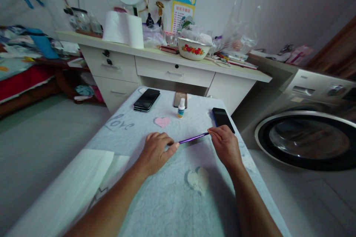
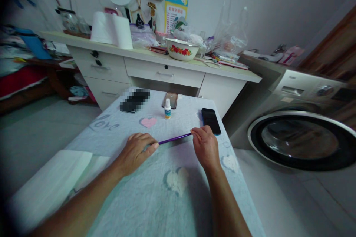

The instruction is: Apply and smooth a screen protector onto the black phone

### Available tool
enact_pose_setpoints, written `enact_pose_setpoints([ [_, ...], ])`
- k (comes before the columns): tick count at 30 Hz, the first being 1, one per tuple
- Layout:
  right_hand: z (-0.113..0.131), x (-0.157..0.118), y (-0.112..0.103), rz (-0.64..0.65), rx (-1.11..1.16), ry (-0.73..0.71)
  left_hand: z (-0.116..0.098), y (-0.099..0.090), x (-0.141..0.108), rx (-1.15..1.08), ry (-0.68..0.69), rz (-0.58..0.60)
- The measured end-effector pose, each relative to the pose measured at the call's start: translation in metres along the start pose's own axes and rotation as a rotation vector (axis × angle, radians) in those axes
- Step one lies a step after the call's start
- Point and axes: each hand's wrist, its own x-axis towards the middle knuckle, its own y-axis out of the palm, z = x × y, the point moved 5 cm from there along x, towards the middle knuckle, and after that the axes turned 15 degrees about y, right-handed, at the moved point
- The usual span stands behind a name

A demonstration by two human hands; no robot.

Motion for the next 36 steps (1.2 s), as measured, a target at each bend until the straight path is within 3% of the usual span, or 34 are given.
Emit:
enact_pose_setpoints([
  [8,0.006,-0.005,0.009,-0.034,0.011,-0.043,0.002,0.002,0.0,-0.051,-0.012,-0.056],
  [16,0.013,-0.008,0.014,-0.028,0.013,-0.056,-0.001,-0.01,0.002,-0.228,0.015,-0.312],
  [28,0.021,-0.006,0.017,-0.066,0.012,-0.044,0.007,-0.008,-0.002,-0.248,0.006,-0.34],
  [36,0.031,-0.01,0.026,-0.002,0.017,-0.077,0.003,-0.009,-0.002,-0.306,-0.011,-0.367],
])
